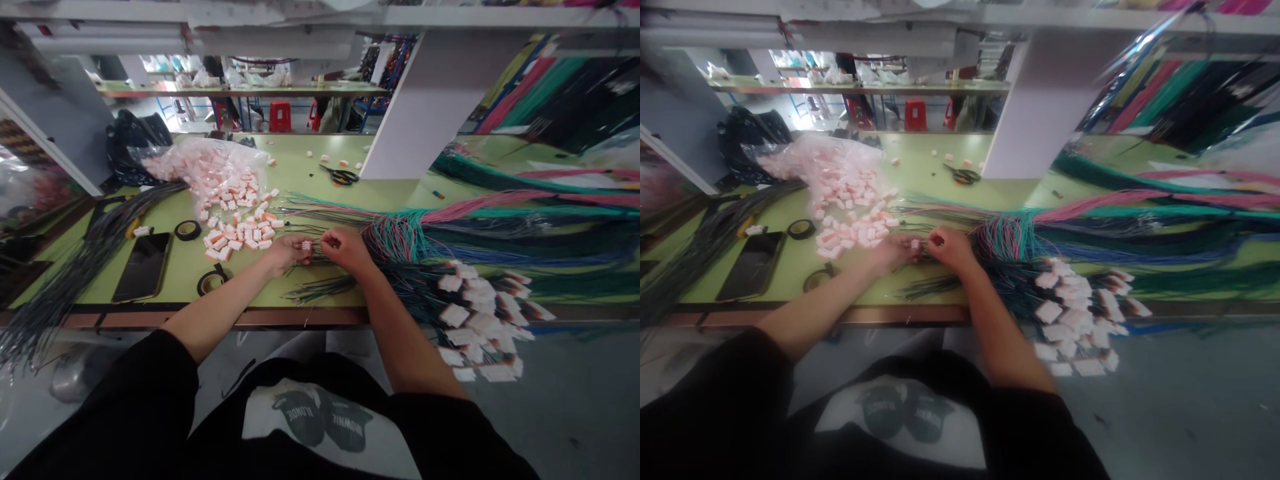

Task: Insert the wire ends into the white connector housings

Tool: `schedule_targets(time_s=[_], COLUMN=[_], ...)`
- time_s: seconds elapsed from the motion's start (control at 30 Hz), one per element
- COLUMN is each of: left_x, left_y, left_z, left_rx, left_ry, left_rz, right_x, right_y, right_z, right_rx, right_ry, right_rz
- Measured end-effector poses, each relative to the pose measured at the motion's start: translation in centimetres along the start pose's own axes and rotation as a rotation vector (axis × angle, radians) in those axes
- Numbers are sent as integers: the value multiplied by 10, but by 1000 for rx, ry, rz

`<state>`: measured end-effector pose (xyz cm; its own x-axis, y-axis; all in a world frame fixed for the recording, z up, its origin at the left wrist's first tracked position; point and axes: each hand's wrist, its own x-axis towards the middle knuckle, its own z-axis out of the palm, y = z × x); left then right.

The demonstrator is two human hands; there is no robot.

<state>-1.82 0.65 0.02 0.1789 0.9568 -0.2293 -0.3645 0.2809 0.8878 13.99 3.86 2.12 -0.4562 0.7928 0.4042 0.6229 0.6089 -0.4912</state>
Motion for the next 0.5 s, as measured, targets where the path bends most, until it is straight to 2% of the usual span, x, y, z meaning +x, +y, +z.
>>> schedule_targets(time_s=[0.3,0.5], left_x=[4,-2], left_y=[-7,-2], left_z=[-4,0], left_rx=[32,30], left_ry=[-58,-63], left_rz=[8,4], right_x=[-2,-5], right_y=[-2,-5], right_z=[3,7], right_rx=[-38,-87], right_ry=[-54,-114], right_rz=[-3,13])
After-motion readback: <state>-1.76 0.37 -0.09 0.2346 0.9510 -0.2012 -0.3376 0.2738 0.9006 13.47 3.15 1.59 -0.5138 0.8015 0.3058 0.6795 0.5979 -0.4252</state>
